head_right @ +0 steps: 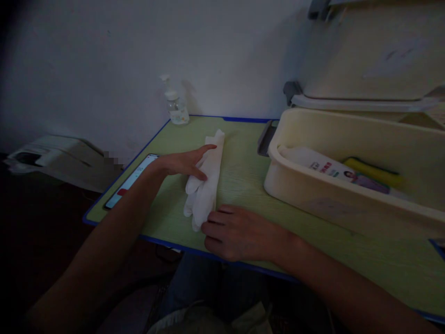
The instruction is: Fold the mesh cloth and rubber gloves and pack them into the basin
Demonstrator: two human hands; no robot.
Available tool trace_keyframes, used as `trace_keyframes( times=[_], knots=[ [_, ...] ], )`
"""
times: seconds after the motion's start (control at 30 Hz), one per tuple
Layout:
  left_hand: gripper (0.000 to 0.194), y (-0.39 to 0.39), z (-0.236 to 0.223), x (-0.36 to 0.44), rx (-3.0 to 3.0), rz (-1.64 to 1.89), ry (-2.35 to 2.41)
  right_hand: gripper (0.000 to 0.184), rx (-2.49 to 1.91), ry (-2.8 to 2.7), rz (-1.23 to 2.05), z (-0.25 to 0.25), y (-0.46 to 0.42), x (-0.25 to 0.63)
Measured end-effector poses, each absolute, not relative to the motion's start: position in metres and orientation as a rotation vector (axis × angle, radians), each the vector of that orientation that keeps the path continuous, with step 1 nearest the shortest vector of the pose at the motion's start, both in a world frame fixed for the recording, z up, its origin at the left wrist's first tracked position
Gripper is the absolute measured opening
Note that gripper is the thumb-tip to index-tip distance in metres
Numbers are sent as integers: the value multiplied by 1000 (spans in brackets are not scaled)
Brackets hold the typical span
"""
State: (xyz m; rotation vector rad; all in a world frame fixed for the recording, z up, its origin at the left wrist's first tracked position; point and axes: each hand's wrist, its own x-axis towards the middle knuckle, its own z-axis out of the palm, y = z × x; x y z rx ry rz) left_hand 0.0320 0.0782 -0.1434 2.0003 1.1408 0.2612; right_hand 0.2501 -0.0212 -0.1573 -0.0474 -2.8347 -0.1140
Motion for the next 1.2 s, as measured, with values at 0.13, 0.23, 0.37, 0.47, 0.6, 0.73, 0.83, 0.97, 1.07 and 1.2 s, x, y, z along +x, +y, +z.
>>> trace_keyframes(
  times=[0.13,0.23,0.37,0.47,0.6,0.73,0.83,0.97,1.07,1.2],
  knots=[
    [105,79,-141,31,2035,236,1137,21,-59,-2824,-93,-159,-22,249],
    [105,78,-140,31,2032,232,1157,22,-65,-2799,-100,-159,-23,247],
    [108,78,-139,33,2006,193,1184,21,-155,-2770,-106,-160,-23,245],
    [108,75,-137,34,1981,196,1200,20,-312,-2756,-91,-163,-20,246],
    [105,73,-136,34,1965,227,1193,19,-369,-2698,45,-167,-13,248],
    [104,74,-139,32,1977,236,1182,19,-363,-2687,282,-168,-8,250],
    [103,75,-140,32,1995,231,1169,18,-334,-2687,318,-167,-5,253],
    [104,76,-139,32,2006,221,1184,17,-220,-2639,263,-164,-2,256],
    [104,75,-139,32,1991,212,1201,24,-121,-2648,235,-161,-3,256],
    [105,75,-138,33,1986,205,1205,25,-100,-2698,194,-159,-5,254]
  ],
)
